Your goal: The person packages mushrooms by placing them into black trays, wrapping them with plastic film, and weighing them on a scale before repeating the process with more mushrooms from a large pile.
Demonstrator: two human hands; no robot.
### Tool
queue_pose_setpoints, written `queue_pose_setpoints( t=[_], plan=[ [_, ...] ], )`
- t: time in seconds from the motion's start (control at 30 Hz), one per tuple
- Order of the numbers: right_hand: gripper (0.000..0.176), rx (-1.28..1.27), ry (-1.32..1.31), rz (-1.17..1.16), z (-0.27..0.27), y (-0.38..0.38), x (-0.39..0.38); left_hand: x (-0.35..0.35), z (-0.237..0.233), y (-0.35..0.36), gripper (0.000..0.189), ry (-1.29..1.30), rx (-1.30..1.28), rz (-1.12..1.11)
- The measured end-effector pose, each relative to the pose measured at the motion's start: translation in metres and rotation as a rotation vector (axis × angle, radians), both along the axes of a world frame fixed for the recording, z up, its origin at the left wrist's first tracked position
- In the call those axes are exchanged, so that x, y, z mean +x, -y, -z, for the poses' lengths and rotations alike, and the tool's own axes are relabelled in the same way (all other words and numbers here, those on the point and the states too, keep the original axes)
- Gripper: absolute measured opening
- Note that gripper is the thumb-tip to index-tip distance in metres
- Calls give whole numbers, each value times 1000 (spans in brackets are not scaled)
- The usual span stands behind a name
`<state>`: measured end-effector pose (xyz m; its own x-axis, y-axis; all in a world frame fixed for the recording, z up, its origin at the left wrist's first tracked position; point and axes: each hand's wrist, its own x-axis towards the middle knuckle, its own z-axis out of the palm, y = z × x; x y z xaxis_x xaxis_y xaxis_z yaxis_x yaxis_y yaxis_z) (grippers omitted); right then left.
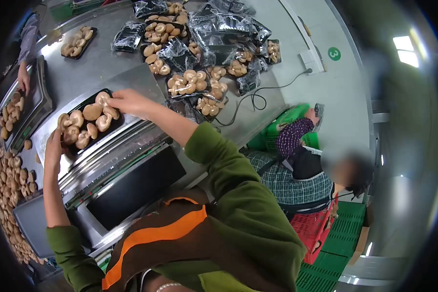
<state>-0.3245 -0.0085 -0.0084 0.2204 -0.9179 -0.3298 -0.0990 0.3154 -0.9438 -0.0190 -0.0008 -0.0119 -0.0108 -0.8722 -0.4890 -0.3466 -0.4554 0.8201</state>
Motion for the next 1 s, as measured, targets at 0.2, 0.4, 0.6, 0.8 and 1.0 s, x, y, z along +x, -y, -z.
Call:
queue_pose_setpoints(
  t=[0.2, 0.4, 0.6, 0.8, 1.0],
  plan=[
    [39, -119, -939, -175, -29, -88, -70, 28, -15, -131, 40, 770, -462, -116],
    [33, -415, -1010, 70, 16, -118, -22, -1, 0, -139, 37, 798, -473, 40],
    [31, 705, 1055, -65, -35, -126, -48, 24, -55, -154, 34, -1367, 273, -241],
    [37, -261, 729, 202, -108, 6, 16, -5, -74, -26, 41, -92, -1072, 63],
    [34, -227, -152, -85, 25, 70, 17, -28, -17, 27, 38, 676, -630, 455]
  ],
)
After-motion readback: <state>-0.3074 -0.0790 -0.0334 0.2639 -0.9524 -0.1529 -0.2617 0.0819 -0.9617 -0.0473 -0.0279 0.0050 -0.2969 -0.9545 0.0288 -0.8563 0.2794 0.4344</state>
